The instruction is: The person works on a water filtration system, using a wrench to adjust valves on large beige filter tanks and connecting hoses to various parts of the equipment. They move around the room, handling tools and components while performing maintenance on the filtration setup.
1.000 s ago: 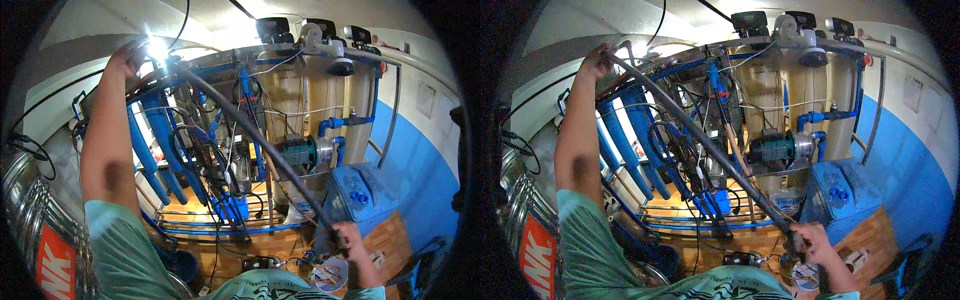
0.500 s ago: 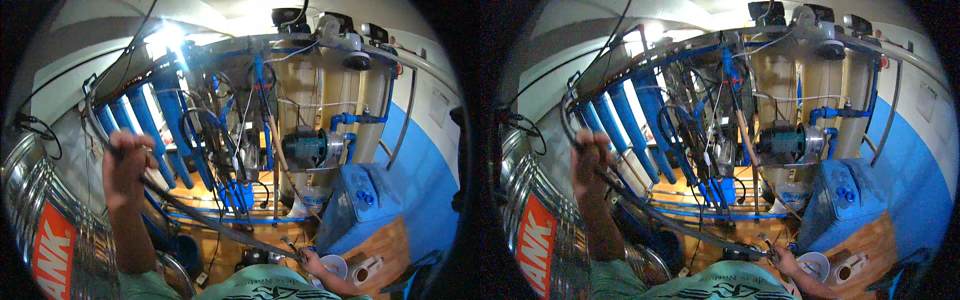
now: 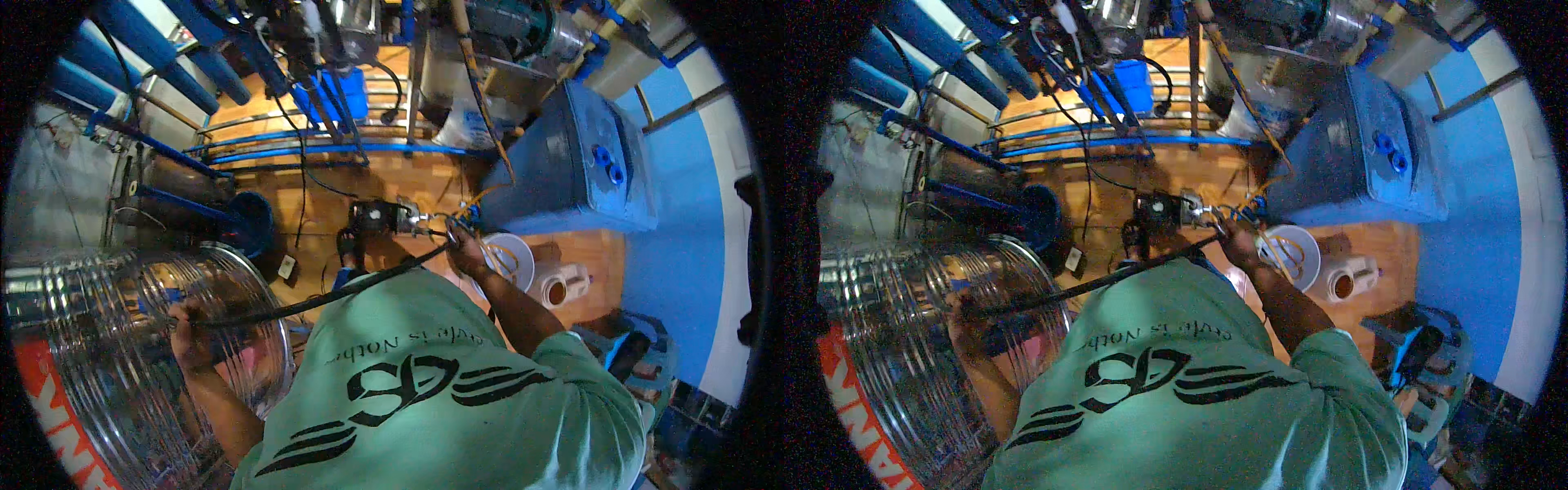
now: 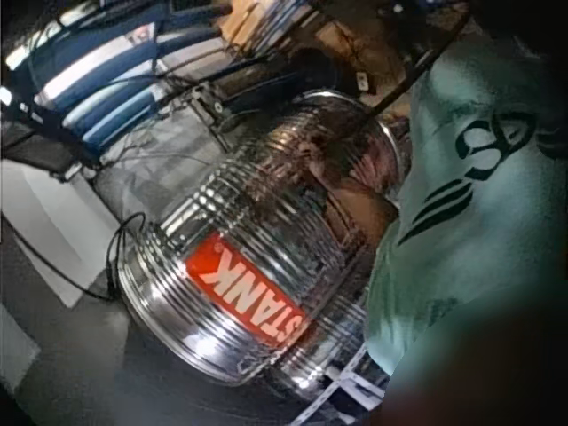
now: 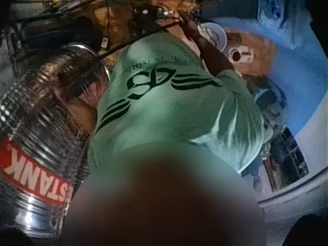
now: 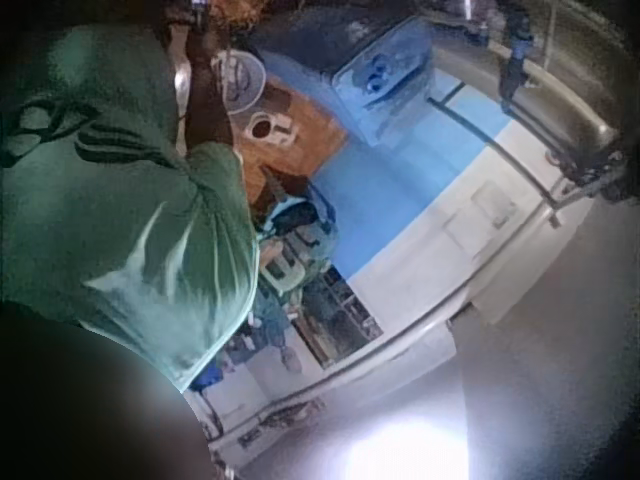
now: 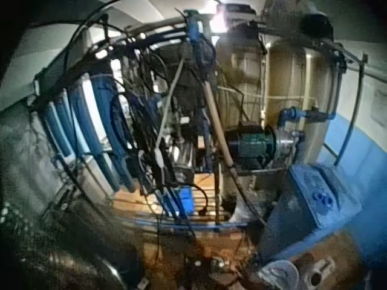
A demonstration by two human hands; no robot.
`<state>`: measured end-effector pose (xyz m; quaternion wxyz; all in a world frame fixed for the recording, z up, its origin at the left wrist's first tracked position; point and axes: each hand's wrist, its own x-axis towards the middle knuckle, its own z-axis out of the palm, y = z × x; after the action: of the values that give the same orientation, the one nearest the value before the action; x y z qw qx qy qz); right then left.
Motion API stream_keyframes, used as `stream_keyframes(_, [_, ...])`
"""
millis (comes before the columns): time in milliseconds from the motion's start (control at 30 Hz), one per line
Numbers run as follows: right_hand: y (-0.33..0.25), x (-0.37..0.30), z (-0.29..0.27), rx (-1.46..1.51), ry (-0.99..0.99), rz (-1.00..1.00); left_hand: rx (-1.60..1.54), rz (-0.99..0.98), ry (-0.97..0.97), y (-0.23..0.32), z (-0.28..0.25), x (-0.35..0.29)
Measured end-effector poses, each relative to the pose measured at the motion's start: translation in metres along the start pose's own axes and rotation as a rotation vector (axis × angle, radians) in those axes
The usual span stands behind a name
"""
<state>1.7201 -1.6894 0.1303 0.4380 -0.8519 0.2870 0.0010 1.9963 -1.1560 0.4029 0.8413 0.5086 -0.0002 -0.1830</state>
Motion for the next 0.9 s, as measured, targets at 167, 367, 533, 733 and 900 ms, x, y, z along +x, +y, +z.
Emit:
stream_keyframes(167, [-0.050,-0.007,-0.055,-0.149,-0.058,0.093,-0.007,-0.269,-0.046,-0.059,0.002,-0.007])
stream_keyframes(367, [0.062,-0.035,-0.072,-0.291,-0.015,0.320,-0.257,-0.537,0.008,-0.108,0.003,0.068])
stream_keyframes(533, [0.078,-0.069,-0.092,-0.199,0.171,0.427,-0.017,-0.604,0.066,-0.159,0.028,0.126])
stream_keyframes(733, [0.044,-0.119,-0.133,-0.154,0.359,0.478,0.080,-0.808,0.062,-0.191,0.055,0.143])
stream_keyframes(900, [0.066,-0.130,-0.126,-0.248,0.391,0.558,0.256,-0.861,0.026,-0.199,0.097,0.131])
